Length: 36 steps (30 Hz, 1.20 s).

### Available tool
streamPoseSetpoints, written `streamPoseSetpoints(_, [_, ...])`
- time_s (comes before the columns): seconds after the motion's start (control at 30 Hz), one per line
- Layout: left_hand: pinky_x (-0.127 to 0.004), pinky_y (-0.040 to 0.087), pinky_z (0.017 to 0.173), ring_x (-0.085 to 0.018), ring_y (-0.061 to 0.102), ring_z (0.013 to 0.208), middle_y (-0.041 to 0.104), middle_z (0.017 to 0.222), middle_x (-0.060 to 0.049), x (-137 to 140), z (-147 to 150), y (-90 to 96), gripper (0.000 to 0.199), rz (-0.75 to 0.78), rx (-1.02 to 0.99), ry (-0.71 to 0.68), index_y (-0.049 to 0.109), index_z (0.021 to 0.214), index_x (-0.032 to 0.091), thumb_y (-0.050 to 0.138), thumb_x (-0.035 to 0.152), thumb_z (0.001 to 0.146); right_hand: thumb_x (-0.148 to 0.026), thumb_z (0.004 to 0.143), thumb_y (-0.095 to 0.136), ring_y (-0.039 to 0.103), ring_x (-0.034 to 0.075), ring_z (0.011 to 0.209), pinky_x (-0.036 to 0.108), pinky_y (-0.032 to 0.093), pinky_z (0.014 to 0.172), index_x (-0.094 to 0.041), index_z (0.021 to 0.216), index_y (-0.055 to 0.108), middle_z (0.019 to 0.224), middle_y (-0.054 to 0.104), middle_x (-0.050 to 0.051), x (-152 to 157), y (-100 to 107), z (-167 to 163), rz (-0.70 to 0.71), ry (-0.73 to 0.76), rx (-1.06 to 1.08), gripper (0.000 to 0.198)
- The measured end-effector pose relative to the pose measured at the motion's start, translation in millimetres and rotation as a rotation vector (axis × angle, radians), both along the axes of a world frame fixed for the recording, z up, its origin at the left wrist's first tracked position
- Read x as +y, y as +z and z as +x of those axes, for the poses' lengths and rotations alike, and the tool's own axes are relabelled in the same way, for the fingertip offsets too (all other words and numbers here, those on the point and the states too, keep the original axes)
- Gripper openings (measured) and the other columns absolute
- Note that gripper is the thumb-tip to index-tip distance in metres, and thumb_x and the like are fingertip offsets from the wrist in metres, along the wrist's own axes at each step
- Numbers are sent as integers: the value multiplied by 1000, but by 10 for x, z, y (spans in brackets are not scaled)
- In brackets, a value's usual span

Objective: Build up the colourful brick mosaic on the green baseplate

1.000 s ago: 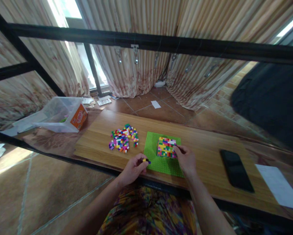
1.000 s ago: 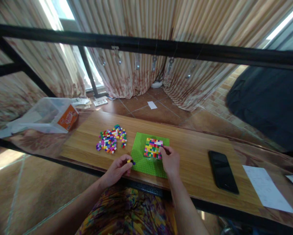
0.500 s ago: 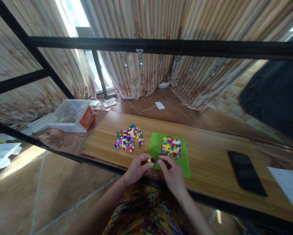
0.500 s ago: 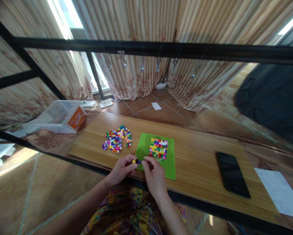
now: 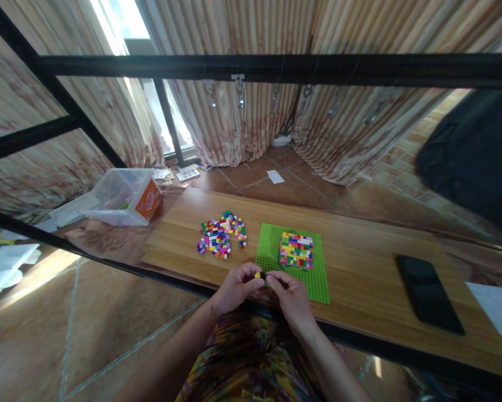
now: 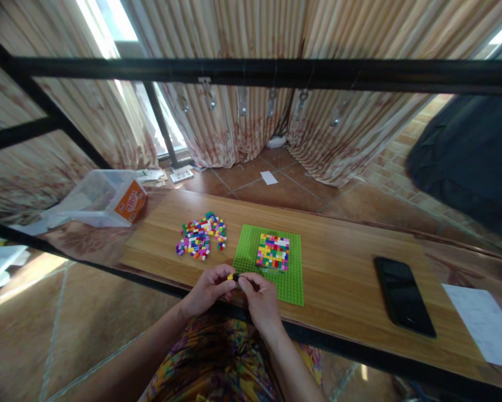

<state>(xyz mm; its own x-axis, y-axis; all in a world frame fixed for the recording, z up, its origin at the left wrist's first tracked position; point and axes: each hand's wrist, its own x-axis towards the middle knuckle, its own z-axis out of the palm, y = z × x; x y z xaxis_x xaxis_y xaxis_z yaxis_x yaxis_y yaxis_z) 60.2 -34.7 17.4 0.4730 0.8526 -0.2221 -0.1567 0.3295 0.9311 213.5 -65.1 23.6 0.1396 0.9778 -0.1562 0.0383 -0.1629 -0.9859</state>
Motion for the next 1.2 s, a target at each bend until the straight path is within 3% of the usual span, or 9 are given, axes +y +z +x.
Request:
streamPoseSetpoints(0.2, [-19, 45, 55, -7, 51, 53, 57, 63, 4, -1, -7, -15, 30, 1, 11, -23, 58, 87, 15, 71, 39, 77, -46, 74, 65, 57, 15, 58, 26, 44, 57, -18, 78, 74, 67, 69, 2, -9, -25, -2, -51, -1, 65, 29])
streamPoseSetpoints(0.33, [-19, 44, 55, -7, 52, 53, 58, 66, 4, 5, 1, -20, 30, 4, 26, 5, 57, 89, 16, 71, 39, 77, -47, 74, 64, 59, 16, 60, 27, 47, 58, -19, 79, 75, 70, 70, 4, -36, -3, 35, -39, -39, 22, 31])
streamPoseSetpoints(0.63, [-19, 42, 54, -7, 52, 52, 57, 61, 4, 19, 9, -16, 30, 55, 34, 49, 56, 88, 15, 70, 39, 77, -50, 79, 57, 66, 22, 78, 34, 51, 73, -20, 89, 73, 90, 73, 8, 40, 61, 800, 148, -283, -466, 36])
streamPoseSetpoints(0.77, [-19, 41, 54, -7, 51, 51, 57, 60, 4, 21, 13, -3, 30, 60, 50, 55, 55, 88, 15, 71, 39, 77, -50, 81, 53, 66, 24, 84, 37, 49, 79, -18, 91, 72, 91, 73, 10, 166, 47, 1031, 176, -302, -651, 38])
streamPoseSetpoints(0.97, [-19, 41, 54, -7, 51, 51, 57, 59, 5, 21, 21, 10, 30, 43, 48, 62, 55, 85, 16, 71, 39, 76, -46, 83, 48, 65, 25, 85, 37, 47, 80, -18, 94, 73, 94, 72, 11, 308, -6, 982, 152, -229, -754, 38])
streamPoseSetpoints(1.2, [-19, 39, 54, -7, 51, 52, 58, 59, 5, 25, 20, -5, 29, 60, 52, 54, 56, 86, 15, 70, 38, 77, -46, 82, 49, 65, 24, 81, 37, 48, 77, -19, 93, 73, 93, 73, 11, 371, -25, 912, 128, -269, -771, 39])
